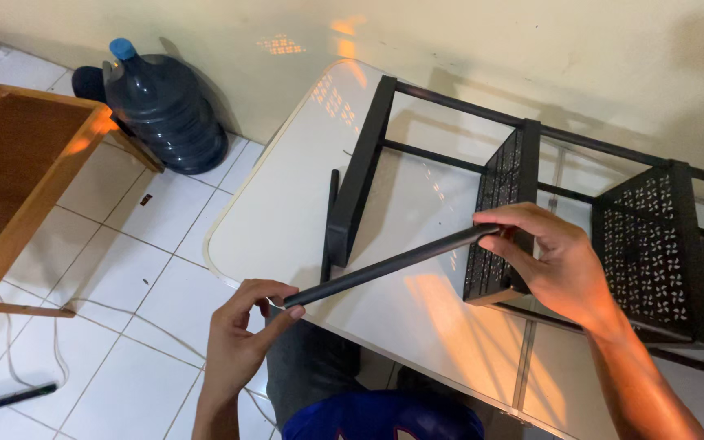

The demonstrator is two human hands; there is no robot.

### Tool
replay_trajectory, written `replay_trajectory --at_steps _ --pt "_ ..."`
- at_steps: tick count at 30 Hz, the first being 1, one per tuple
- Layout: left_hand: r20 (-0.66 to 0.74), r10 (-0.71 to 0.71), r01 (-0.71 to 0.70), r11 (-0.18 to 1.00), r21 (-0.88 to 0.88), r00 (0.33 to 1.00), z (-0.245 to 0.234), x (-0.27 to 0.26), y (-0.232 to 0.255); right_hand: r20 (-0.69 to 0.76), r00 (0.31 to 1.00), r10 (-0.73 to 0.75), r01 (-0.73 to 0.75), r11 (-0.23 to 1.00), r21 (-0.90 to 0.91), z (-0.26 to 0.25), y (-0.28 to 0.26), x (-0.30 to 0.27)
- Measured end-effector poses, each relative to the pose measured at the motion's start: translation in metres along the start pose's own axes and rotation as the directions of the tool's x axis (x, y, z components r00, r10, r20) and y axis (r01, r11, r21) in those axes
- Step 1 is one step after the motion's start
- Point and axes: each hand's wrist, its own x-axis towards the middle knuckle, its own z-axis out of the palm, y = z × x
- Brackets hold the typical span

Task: The person disassembles a black perforated metal shelving unit on a white table. They remove several horizontal support bars one by one, placing them on the table, and continue detaching components until the frame is partially dismantled.

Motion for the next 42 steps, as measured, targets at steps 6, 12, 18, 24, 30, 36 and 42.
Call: replay_trajectory --at_steps 6,12,18,24,30,36,42 --pt "-0.009 -0.046 0.046 0.999 -0.025 0.999 -0.003 -0.020 -0.016 0.069 0.994 -0.088 0.088 0.996 -0.005 0.023 -0.012 0.043" --pt "-0.007 -0.064 0.064 0.998 0.018 0.998 -0.004 -0.039 -0.034 0.192 0.974 -0.123 0.087 0.979 0.186 0.054 -0.027 0.087" --pt "-0.017 -0.118 0.117 0.990 -0.077 0.993 0.006 -0.052 -0.047 0.268 0.960 -0.088 0.054 0.990 0.131 0.089 -0.051 0.119" --pt "-0.060 -0.132 0.126 0.987 -0.105 0.989 0.013 -0.051 -0.065 0.281 0.960 0.000 0.016 0.998 -0.053 0.125 -0.064 0.142" --pt "-0.046 -0.324 0.311 0.934 -0.177 0.945 0.016 -0.038 -0.080 0.329 0.937 -0.117 0.164 0.979 -0.119 0.162 -0.052 0.165" --pt "-0.082 -0.348 0.334 0.931 -0.147 0.934 0.027 -0.011 -0.086 0.433 0.855 -0.285 0.404 0.889 -0.213 0.173 -0.025 0.182" --pt "-0.135 -0.487 0.496 0.868 0.036 0.863 0.036 0.013 -0.083 0.449 0.873 -0.189 0.349 0.885 -0.307 0.155 -0.013 0.178"
